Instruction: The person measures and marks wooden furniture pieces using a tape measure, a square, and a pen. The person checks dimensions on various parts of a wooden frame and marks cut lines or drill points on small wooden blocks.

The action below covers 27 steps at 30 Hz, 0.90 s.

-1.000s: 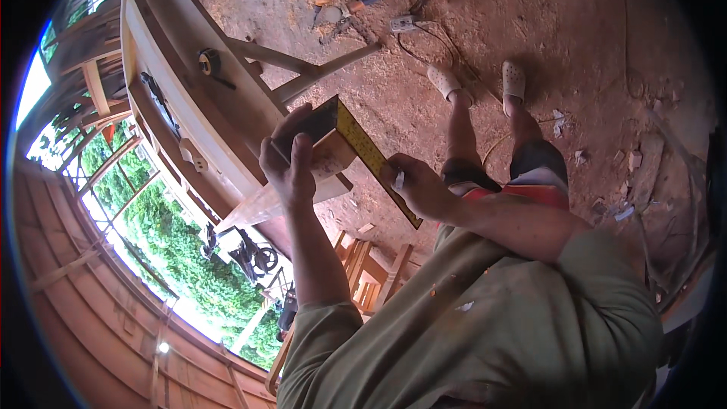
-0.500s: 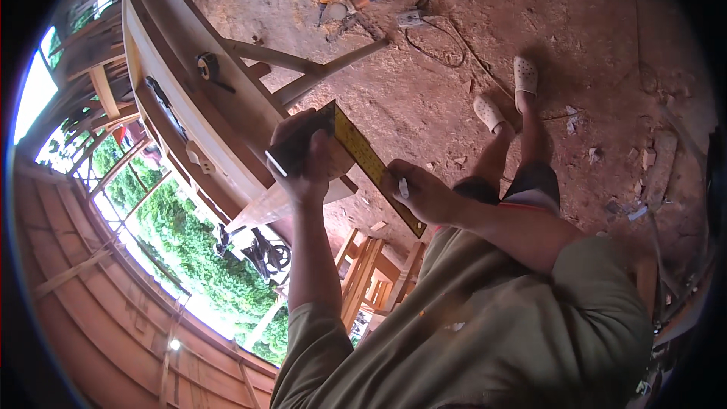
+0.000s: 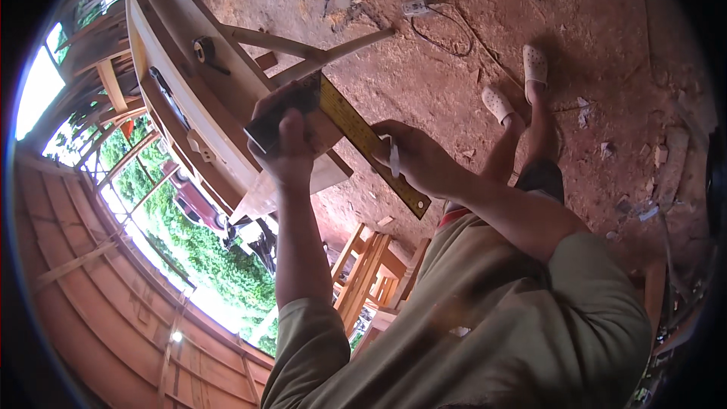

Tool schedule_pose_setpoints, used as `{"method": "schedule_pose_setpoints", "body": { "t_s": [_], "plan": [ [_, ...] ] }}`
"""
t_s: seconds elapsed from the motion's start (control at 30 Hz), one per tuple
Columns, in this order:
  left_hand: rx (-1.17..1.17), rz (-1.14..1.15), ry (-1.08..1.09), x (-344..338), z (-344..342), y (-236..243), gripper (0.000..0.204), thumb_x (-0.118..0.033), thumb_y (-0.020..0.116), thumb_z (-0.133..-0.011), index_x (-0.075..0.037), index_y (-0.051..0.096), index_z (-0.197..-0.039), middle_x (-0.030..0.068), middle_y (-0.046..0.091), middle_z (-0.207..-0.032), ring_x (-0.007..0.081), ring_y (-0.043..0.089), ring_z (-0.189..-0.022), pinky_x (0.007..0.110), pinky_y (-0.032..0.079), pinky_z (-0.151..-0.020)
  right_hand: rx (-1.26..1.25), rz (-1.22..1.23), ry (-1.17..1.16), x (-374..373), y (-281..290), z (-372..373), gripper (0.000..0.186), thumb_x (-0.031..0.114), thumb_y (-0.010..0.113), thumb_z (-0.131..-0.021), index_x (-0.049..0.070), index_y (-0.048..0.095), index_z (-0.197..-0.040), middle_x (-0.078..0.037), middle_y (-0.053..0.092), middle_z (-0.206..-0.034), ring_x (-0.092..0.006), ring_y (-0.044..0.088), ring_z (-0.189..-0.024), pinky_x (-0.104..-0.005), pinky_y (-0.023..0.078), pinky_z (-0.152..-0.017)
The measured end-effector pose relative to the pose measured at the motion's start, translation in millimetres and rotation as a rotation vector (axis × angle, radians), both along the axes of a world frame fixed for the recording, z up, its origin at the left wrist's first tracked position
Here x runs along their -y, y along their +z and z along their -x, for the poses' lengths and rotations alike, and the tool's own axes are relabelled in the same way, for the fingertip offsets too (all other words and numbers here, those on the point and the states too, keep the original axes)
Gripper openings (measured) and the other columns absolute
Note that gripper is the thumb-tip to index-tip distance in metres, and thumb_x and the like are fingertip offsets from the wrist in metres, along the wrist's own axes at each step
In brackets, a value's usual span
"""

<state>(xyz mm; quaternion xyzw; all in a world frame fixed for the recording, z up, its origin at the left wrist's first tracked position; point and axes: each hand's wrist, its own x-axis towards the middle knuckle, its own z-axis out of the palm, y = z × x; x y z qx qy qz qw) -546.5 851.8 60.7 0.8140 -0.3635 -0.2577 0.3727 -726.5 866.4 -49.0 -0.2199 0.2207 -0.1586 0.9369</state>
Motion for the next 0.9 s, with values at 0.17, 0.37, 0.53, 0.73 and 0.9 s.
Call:
{"method": "schedule_pose_setpoints", "body": {
  "t_s": [0.17, 0.37, 0.53, 0.73, 0.9],
  "plan": [
    [0.029, -0.023, -0.006, 1.1, 0.4, 0.6, 0.035, -0.016, 0.059, -0.089, 0.006, 0.067, -0.115, 0.0147, 0.072, -0.091, 0.0088, 0.057, -0.046, 0.024, 0.045, -0.04, -0.03, -0.048, 0.007, 6.4, -5.0, -14.8, 0.033, 0.024, 0.06, -0.104, 0.004, 0.061, -0.13, -0.005, 0.07, -0.094, -0.0088, 0.062, -0.085, -0.0263, 0.049, -0.077],
    [0.113, 0.061, -0.055, -3.5, -6.9, -7.5, 0.035, -0.014, 0.058, -0.087, 0.006, 0.069, -0.114, 0.0139, 0.072, -0.091, 0.0084, 0.055, -0.045, 0.023, 0.045, -0.041, -0.05, -0.08, 0.008, 13.9, 4.0, -11.2, 0.032, 0.028, 0.062, -0.103, 0.006, 0.066, -0.126, -0.004, 0.07, -0.096, -0.0105, 0.063, -0.088, -0.0282, 0.05, -0.081],
    [0.102, 0.001, -0.005, -2.1, -0.3, -2.2, 0.033, -0.01, 0.056, -0.087, 0.005, 0.071, -0.112, 0.0114, 0.072, -0.089, 0.007, 0.056, -0.051, 0.022, 0.044, -0.045, -0.079, -0.08, -0.043, 14.8, 8.3, -10.8, 0.026, 0.015, 0.054, -0.102, 0.0, 0.066, -0.12, -0.009, 0.07, -0.094, -0.0134, 0.063, -0.085, -0.0301, 0.051, -0.079],
    [0.309, 0.16, -0.188, 0.7, -12.7, -16.4, 0.034, -0.008, 0.054, -0.086, 0.007, 0.071, -0.112, 0.0116, 0.074, -0.092, 0.0113, 0.065, -0.069, 0.024, 0.051, -0.062, -0.059, -0.107, 0.042, 18.0, 6.6, -10.3, 0.037, 0.031, 0.063, -0.102, 0.004, 0.064, -0.128, -0.007, 0.07, -0.099, -0.0123, 0.063, -0.091, -0.0283, 0.05, -0.085],
    [0.272, 0.017, -0.052, 0.9, 0.7, -6.6, 0.035, -0.009, 0.054, -0.086, 0.008, 0.07, -0.112, 0.0129, 0.074, -0.097, 0.018, 0.069, -0.086, 0.029, 0.054, -0.08, 0.003, -0.219, 0.062, 19.9, 9.1, -9.6, 0.036, 0.031, 0.06, -0.104, 0.003, 0.064, -0.126, -0.008, 0.071, -0.098, -0.0119, 0.064, -0.086, -0.0296, 0.052, -0.08]
  ]
}}
